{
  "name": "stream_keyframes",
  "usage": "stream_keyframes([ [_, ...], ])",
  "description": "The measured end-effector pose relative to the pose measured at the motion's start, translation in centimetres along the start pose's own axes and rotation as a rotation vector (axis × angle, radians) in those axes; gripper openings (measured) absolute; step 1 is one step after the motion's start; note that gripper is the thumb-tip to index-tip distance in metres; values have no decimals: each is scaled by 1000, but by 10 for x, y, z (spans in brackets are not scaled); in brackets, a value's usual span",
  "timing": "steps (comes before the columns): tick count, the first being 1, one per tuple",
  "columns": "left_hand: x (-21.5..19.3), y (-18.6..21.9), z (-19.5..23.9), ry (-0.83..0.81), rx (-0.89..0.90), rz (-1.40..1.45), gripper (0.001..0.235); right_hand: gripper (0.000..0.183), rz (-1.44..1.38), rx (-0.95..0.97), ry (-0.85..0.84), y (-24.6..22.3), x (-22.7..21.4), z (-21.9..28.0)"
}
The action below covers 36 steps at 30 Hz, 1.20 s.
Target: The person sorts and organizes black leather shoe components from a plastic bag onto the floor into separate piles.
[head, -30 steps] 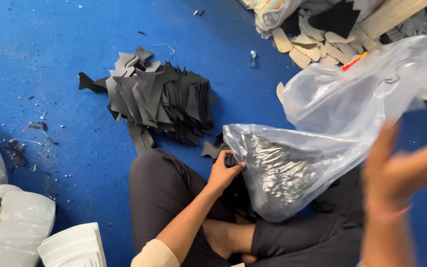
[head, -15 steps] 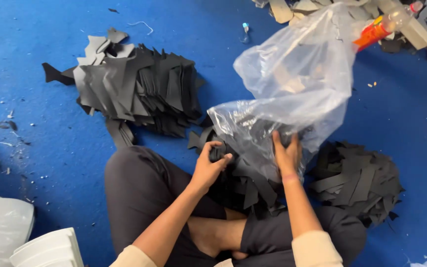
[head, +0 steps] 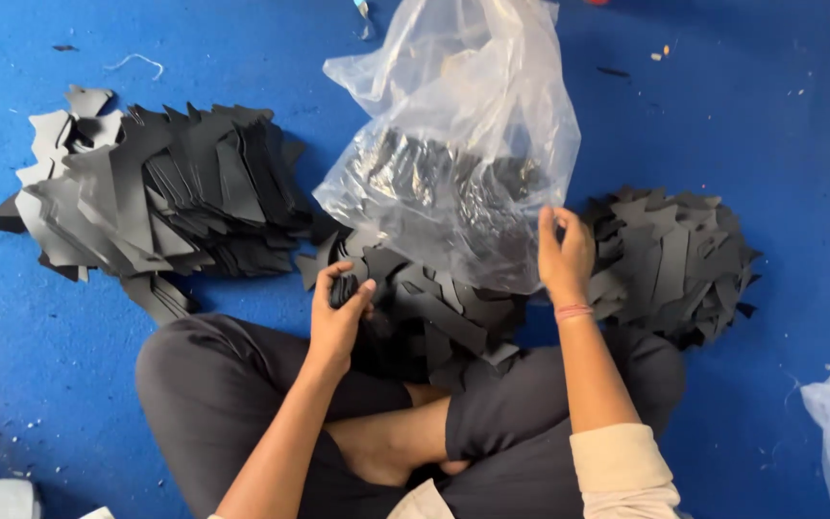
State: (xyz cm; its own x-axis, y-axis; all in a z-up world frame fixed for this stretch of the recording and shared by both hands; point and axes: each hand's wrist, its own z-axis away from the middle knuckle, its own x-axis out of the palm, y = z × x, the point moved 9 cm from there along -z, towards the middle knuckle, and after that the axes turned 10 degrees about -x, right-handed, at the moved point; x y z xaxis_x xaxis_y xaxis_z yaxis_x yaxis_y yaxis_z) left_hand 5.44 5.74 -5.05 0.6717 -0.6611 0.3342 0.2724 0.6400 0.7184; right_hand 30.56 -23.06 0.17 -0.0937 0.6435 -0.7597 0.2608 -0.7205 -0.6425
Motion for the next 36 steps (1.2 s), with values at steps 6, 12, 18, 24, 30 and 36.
stream_keyframes([
  [6, 2, 10, 1, -6, 27, -31, 46, 65, 42, 160, -219, 44, 47, 26],
  [12, -7, 12, 5, -12, 88, -16, 48, 54, -39, 338, 13, 113, 40, 9],
  [18, -11, 15, 7, 1, 93, -2, 47, 41, 340, 331, -131, 98, 13, 5],
  [24, -23, 17, 10, 29, 137, 14, 46, 40, 520, 222, -143, 111, -4, -8],
  [30, -34, 20, 17, 142, 179, 10, 44, 31, 541, 253, -185, 136, 13, -12],
  [36, -26, 88, -15, 287, 563, -547, 39, 31, 429, 152, -4, 32, -31, 3],
])
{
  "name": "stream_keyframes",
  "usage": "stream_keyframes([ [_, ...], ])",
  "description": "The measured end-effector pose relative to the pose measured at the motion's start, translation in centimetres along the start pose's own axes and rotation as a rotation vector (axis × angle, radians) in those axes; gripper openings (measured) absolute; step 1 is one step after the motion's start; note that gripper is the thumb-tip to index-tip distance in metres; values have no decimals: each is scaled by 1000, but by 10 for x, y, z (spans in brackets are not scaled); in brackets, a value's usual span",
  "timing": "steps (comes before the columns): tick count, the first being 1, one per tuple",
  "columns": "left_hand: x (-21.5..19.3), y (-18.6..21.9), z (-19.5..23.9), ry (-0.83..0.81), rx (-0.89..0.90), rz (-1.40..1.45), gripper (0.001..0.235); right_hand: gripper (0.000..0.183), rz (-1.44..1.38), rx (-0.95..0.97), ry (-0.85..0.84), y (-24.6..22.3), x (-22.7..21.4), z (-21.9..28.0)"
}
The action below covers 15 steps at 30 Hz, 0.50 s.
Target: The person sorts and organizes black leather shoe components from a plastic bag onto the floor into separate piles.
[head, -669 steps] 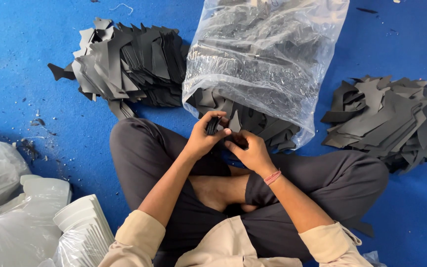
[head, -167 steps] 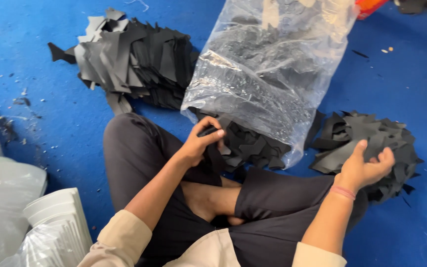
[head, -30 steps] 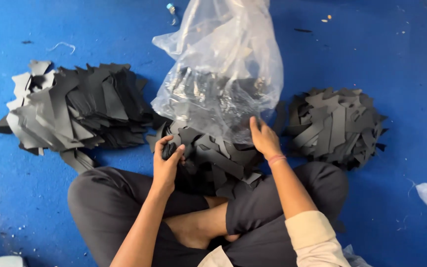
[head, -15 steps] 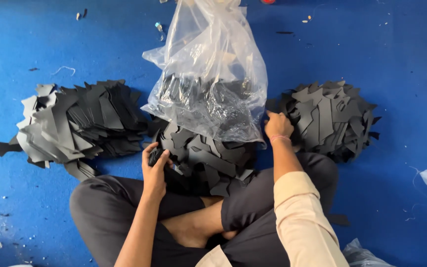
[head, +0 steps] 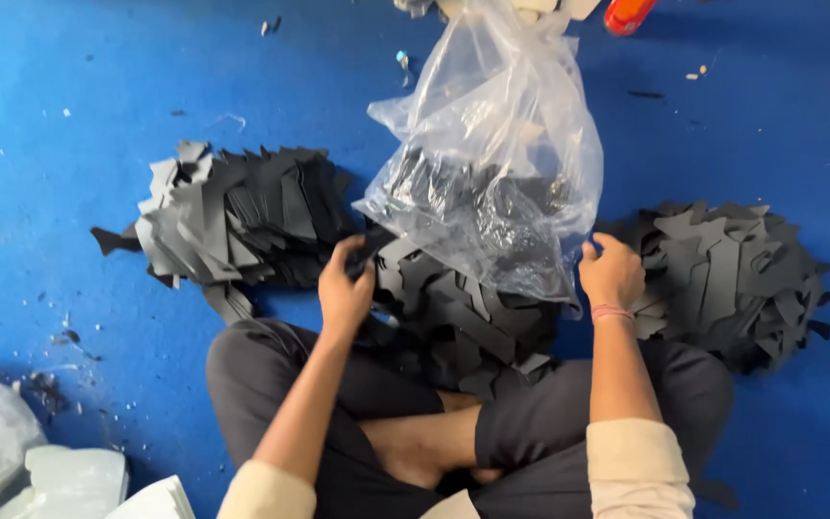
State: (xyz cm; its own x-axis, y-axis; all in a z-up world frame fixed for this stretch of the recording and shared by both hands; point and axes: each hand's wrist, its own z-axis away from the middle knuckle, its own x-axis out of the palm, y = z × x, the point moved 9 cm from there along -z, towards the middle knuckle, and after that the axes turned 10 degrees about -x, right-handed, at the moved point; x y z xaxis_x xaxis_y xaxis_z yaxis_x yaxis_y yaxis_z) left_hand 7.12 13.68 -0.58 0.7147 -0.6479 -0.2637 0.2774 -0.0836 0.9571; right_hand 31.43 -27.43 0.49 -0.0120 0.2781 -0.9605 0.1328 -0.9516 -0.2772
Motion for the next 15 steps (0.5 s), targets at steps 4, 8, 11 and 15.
stream_keyframes([
  [4, 10, 55, -44, -26, 57, -693, 45, 22, -184, -334, 306, -64, -48, 45],
  [8, 18, -5, -98, 9, 127, -1048, 47, 15, -245, -616, 386, -152, -77, 121],
  [11, 31, -57, -117, -58, 166, -1240, 28, 19, -304, -935, 236, -216, -55, 171],
  [15, 30, -74, -122, -44, 180, -1445, 27, 50, -136, -1189, -116, -251, 11, 210],
])
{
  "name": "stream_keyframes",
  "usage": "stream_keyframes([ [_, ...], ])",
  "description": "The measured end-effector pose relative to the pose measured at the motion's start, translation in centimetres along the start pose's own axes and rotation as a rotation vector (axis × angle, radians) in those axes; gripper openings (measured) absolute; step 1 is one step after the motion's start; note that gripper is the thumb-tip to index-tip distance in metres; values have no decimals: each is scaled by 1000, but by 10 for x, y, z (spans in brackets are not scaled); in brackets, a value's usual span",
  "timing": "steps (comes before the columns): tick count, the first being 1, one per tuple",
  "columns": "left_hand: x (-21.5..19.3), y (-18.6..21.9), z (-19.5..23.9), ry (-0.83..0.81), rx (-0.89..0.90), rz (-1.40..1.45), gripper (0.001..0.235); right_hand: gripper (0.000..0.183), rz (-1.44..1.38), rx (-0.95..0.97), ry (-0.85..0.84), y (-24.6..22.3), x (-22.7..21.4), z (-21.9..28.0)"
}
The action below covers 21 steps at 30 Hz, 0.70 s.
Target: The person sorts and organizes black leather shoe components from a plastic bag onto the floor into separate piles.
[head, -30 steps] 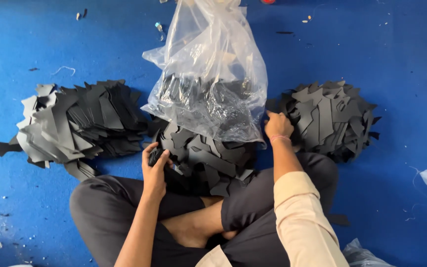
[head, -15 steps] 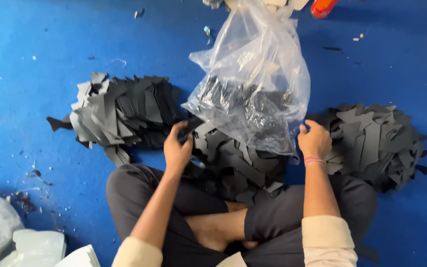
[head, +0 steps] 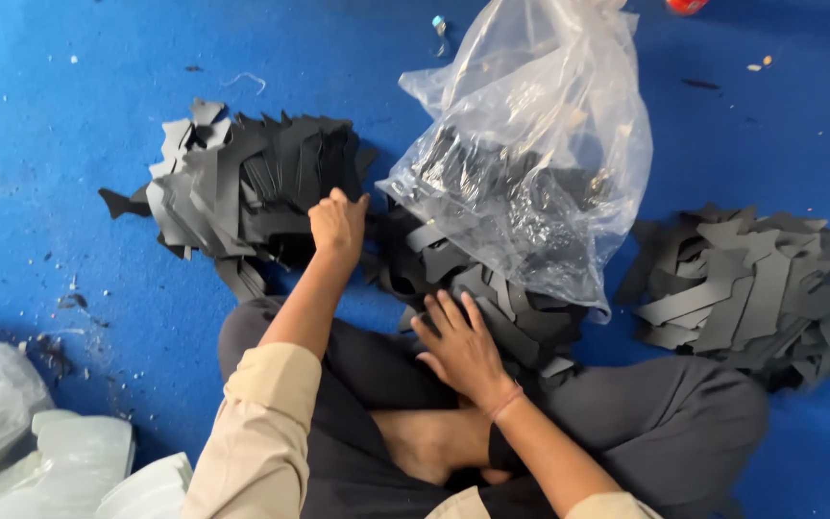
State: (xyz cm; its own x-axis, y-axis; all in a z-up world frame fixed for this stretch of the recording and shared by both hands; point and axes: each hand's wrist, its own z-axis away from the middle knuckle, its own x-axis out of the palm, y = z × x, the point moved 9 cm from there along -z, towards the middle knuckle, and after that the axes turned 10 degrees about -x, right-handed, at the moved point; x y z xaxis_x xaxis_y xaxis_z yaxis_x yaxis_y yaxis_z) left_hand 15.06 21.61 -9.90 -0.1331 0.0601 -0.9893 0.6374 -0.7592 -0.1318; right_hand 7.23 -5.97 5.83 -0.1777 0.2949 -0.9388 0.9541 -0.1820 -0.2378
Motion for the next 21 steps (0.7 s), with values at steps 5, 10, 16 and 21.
stream_keyframes([
  [5, -10, -16, -12, 28, -11, -51, 33, 67, 91, 15, -303, 17, 38, 10],
  [10, -11, -29, -11, 2, -18, -95, 34, 54, 159, 78, -292, 33, 42, 18],
  [16, -29, -43, -11, -100, -47, -220, 31, 50, 146, 133, -260, 41, 35, 18],
  [21, -29, -19, 1, -151, 139, -343, 63, 50, 152, 162, -263, 39, 37, 15],
])
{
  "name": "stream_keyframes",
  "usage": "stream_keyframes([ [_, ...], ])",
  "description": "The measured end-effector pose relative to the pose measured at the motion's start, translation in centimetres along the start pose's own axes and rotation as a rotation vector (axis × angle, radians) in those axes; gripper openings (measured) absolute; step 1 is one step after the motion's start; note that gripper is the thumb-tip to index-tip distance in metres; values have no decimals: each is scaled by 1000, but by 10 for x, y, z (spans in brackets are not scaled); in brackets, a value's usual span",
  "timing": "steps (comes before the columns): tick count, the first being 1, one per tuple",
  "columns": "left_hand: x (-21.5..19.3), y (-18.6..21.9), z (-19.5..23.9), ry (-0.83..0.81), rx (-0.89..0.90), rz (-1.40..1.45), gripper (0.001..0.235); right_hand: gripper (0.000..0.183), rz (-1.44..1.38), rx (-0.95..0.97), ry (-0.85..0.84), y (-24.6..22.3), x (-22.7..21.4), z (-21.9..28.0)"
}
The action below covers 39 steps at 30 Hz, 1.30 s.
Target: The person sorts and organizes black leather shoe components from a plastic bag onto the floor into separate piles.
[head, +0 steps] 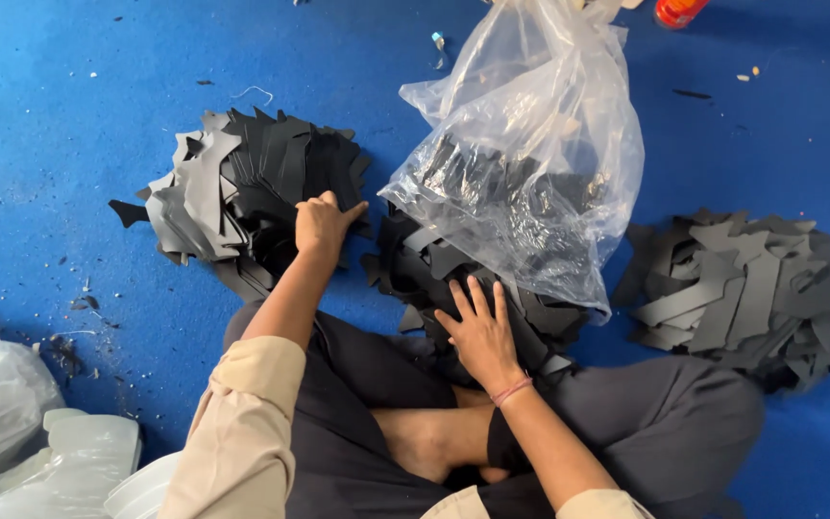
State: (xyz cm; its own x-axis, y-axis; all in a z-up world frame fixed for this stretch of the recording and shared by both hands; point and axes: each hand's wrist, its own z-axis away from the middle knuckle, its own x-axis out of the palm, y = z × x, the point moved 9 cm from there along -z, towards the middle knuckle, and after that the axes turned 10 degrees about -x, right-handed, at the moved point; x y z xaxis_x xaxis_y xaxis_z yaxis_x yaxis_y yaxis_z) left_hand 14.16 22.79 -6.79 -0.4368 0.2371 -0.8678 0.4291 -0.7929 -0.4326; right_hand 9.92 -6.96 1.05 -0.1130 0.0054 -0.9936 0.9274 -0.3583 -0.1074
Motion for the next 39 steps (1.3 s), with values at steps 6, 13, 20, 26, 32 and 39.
stream_keyframes([
  [6, 12, 13, -1, -37, 42, -129, 63, 51, 9, 4, 4, 2, -3, 3],
  [13, 14, -21, 4, -58, -18, -119, 54, 50, 2, 50, 61, 16, 4, 0],
  [20, 26, -39, -12, -26, -89, -146, 43, 59, -125, 29, 189, -9, -33, -8],
  [26, -64, -50, 46, 249, 41, 184, 64, 54, -222, 111, 396, -11, -17, -35],
  [32, -160, -92, 154, 549, 185, 1091, 97, 26, -730, 8, 538, 21, -34, -27],
  [39, -89, 64, 211, -417, 163, 2466, 54, 36, -1958, 242, 452, 39, -51, 35],
])
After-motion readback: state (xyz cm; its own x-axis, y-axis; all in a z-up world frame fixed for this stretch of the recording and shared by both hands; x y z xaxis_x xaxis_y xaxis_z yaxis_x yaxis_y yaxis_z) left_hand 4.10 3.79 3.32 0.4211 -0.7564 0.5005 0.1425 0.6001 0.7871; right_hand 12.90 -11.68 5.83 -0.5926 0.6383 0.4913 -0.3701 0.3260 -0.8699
